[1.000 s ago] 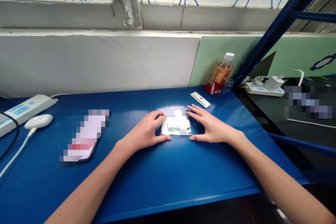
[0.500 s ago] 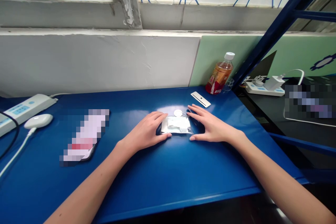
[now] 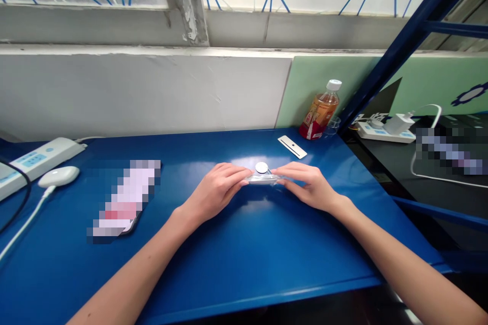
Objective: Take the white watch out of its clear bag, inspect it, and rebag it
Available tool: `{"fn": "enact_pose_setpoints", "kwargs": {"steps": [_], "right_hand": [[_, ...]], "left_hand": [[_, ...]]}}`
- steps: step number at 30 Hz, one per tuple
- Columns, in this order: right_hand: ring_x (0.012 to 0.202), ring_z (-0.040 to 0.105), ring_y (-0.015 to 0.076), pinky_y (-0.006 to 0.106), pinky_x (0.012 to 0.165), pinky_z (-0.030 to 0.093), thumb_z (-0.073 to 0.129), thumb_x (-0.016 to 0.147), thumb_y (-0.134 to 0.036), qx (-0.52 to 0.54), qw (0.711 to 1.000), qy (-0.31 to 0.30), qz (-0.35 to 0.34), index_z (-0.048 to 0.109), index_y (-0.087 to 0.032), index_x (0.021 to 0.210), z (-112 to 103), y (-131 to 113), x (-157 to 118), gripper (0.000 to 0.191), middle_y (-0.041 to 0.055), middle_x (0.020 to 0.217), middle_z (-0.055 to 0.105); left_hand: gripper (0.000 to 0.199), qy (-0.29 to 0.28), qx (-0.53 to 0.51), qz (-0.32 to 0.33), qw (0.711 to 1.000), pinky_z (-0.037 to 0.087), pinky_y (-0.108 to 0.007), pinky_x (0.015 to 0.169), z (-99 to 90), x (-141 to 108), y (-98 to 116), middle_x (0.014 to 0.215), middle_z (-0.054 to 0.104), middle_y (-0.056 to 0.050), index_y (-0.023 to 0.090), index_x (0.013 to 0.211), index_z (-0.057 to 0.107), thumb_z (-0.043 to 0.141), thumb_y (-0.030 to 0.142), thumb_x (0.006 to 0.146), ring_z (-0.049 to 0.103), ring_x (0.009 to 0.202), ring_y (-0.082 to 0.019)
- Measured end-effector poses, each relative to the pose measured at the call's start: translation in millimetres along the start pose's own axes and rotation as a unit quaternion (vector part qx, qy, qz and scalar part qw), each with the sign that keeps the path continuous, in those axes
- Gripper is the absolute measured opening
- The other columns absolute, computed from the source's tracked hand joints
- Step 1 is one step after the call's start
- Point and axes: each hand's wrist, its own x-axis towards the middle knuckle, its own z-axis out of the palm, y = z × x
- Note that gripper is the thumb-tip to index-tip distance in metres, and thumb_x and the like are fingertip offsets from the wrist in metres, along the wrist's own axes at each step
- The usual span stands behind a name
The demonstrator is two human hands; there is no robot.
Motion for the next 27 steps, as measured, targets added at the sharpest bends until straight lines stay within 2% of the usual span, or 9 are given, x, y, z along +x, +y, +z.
{"fn": "enact_pose_setpoints", "kwargs": {"steps": [4,6,8,11,13,16,20,23,27], "right_hand": [[0.076,0.07,0.0172,0.032,0.076,0.057,0.063,0.089,-0.024,0.093,0.99,0.018,0.105,0.066,-0.022,0.119,0,-11,1,0.03,0.0035,0.09,0.076],[0.07,0.069,0.0168,0.031,0.072,0.056,0.064,0.088,-0.026,0.122,0.981,0.003,0.15,0.067,-0.021,0.116,0,-13,3,0.028,0.0027,0.083,0.076],[0.068,0.068,0.0173,0.03,0.068,0.056,0.065,0.087,-0.029,0.144,0.97,-0.014,0.195,0.068,-0.019,0.11,2,-12,4,0.026,0.0035,0.081,0.076],[0.063,0.065,0.0169,0.03,0.062,0.054,0.064,0.087,-0.032,0.151,0.957,-0.035,0.245,0.067,-0.017,0.11,5,-6,4,0.027,0.0038,0.078,0.074],[0.062,0.063,0.0165,0.03,0.061,0.052,0.061,0.088,-0.034,0.132,0.957,-0.036,0.254,0.066,-0.017,0.112,7,-1,4,0.029,0.0033,0.076,0.072],[0.067,0.063,0.0174,0.032,0.066,0.053,0.059,0.09,-0.033,0.077,0.97,-0.028,0.228,0.065,-0.017,0.111,9,3,3,0.027,0.0036,0.079,0.07],[0.092,0.064,0.0234,0.04,0.086,0.052,0.057,0.092,-0.029,-0.036,0.988,-0.031,0.144,0.066,-0.018,0.105,9,7,1,0.019,0.0088,0.096,0.07],[0.112,0.06,0.0275,0.046,0.098,0.048,0.053,0.095,-0.03,-0.091,0.99,-0.046,0.1,0.064,-0.018,0.116,8,10,-1,0.027,0.0137,0.119,0.065],[0.132,0.048,0.0317,0.053,0.109,0.04,0.054,0.094,-0.039,-0.099,0.988,-0.107,0.055,0.055,-0.019,0.135,5,10,-2,0.045,0.0161,0.139,0.055]], "left_hand": [[0.029,0.043,-0.079,-0.052,0.995,0.051,-0.031,0.081,1.8,-1,9,0.107,0.073,-0.005,0.02,0.117,0.065,0.042,0.029,0.102,0.068,0.091,-0.018],[0.029,0.029,-0.11,-0.098,0.989,0.052,-0.027,0.072,3.2,-1,13,0.101,0.074,-0.003,0.021,0.114,0.066,0.041,0.03,0.102,0.069,0.082,-0.016],[0.029,0.012,-0.125,-0.127,0.984,0.052,-0.025,0.07,5.0,0,15,0.1,0.074,-0.002,0.021,0.113,0.066,0.041,0.032,0.102,0.07,0.082,-0.016],[0.029,0.002,-0.099,-0.128,0.987,0.052,-0.029,0.086,7.0,-1,12,0.113,0.071,-0.005,0.02,0.117,0.064,0.048,0.035,0.1,0.068,0.1,-0.02],[0.038,-0.017,-0.058,-0.114,0.992,0.049,-0.035,0.096,6.9,-2,8,0.126,0.065,-0.009,0.018,0.127,0.059,0.055,0.039,0.096,0.062,0.113,-0.024],[0.062,-0.065,-0.006,-0.091,0.994,0.045,-0.042,0.104,5.3,-4,3,0.138,0.055,-0.015,0.015,0.139,0.048,0.066,0.046,0.088,0.053,0.126,-0.029],[0.069,-0.107,0.019,-0.083,0.991,0.039,-0.049,0.109,5.3,-6,1,0.144,0.05,-0.015,0.017,0.144,0.044,0.062,0.055,0.088,0.043,0.135,-0.032],[0.07,-0.121,0.022,-0.092,0.988,0.037,-0.052,0.11,7.0,-6,0,0.147,0.047,-0.015,0.019,0.145,0.042,0.056,0.059,0.09,0.038,0.139,-0.033],[0.071,-0.132,0.025,-0.097,0.986,0.035,-0.051,0.112,6.4,-7,-2,0.15,0.044,-0.015,0.018,0.146,0.041,0.053,0.06,0.091,0.033,0.142,-0.033]]}}
